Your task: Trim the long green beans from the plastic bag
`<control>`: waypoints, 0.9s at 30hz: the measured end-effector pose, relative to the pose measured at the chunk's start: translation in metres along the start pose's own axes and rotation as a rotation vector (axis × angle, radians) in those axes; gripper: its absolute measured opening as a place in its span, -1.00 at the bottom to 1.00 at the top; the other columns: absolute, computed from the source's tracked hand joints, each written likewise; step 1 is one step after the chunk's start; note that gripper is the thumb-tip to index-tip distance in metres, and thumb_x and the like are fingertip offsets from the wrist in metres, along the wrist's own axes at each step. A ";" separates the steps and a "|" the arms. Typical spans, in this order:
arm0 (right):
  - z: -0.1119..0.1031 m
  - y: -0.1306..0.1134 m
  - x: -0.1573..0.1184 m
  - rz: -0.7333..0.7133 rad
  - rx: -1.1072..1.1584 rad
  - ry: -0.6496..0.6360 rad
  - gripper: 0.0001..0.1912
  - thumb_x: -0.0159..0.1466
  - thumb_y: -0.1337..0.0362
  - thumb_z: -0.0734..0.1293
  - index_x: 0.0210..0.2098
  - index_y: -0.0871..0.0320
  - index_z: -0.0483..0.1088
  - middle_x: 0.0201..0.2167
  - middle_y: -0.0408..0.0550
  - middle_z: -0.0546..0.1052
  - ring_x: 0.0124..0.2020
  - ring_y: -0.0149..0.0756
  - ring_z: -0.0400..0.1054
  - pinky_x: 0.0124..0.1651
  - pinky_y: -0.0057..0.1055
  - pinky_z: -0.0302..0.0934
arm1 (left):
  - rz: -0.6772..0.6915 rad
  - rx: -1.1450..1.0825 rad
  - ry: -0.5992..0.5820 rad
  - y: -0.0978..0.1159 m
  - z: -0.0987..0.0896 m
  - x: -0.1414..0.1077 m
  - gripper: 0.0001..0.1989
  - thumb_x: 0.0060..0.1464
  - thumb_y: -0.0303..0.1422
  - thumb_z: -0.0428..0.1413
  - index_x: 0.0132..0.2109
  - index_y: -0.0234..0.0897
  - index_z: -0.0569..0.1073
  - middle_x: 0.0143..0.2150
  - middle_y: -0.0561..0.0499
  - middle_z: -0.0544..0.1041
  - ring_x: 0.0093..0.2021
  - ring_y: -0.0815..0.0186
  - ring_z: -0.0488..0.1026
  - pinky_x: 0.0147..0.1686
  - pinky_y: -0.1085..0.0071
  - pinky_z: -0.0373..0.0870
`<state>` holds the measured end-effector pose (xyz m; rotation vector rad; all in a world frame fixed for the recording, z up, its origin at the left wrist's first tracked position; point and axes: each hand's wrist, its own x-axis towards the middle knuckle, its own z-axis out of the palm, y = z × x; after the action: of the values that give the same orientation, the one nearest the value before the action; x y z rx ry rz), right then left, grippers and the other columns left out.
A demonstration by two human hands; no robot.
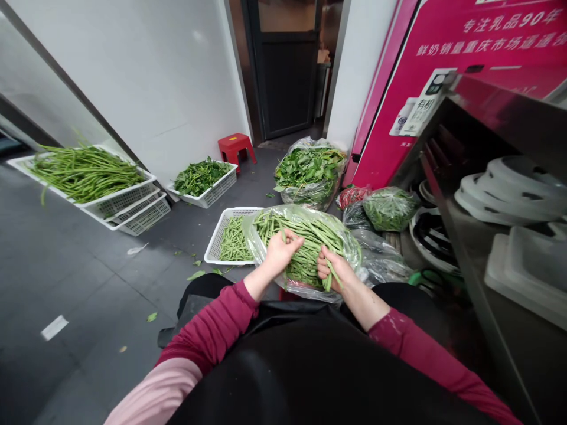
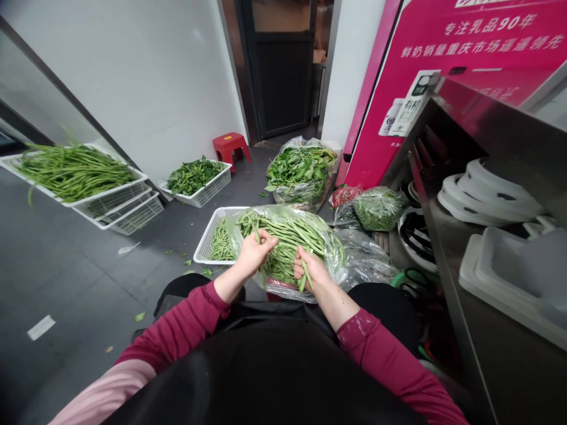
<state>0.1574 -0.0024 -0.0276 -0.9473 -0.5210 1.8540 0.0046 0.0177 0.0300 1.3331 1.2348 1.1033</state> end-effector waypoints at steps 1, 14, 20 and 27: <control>-0.003 0.001 0.003 -0.003 0.042 0.065 -0.65 0.06 0.04 0.30 -0.56 0.15 0.11 -0.74 -0.34 0.08 -0.79 -0.63 -0.14 -0.75 -0.61 -0.15 | 0.051 0.073 0.025 0.003 0.003 -0.009 -0.76 -0.20 -0.26 0.14 -0.51 -0.33 0.27 -0.64 0.17 0.26 -0.67 0.56 0.13 -0.64 0.57 0.06; 0.005 0.010 -0.006 0.366 -0.025 -0.164 -0.73 0.12 0.07 0.24 -0.48 0.15 0.20 -0.71 -0.26 0.25 -0.76 -0.55 0.07 -0.70 -0.59 -0.03 | -0.174 -0.085 -0.233 -0.025 0.016 -0.016 -0.66 -0.31 -0.22 0.22 -0.51 -0.36 0.26 -0.65 0.17 0.26 -0.66 0.56 0.17 -0.65 0.61 0.07; -0.001 0.003 -0.013 0.377 0.018 -0.287 -0.73 0.13 0.09 0.25 -0.45 0.18 0.20 -0.72 -0.33 0.09 -0.78 -0.63 -0.11 -0.72 -0.65 -0.16 | -0.267 -0.155 -0.386 -0.023 0.009 -0.022 -0.64 -0.11 -0.09 0.05 -0.42 -0.35 0.32 -0.58 0.14 0.30 -0.78 0.63 -0.03 -0.78 0.57 -0.13; 0.007 0.009 -0.016 0.414 0.003 -0.223 -0.74 0.12 0.13 0.26 -0.49 0.21 0.20 -0.73 -0.33 0.10 -0.79 -0.65 -0.11 -0.74 -0.67 -0.19 | -0.077 0.207 -0.201 -0.029 0.010 -0.012 -0.81 -0.15 -0.37 0.04 -0.61 -0.32 0.22 -0.68 0.17 0.18 -0.67 0.54 0.08 -0.64 0.57 0.00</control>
<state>0.1510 -0.0210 -0.0239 -0.8998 -0.4803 2.3505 0.0101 0.0052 0.0000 1.4995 1.2643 0.7826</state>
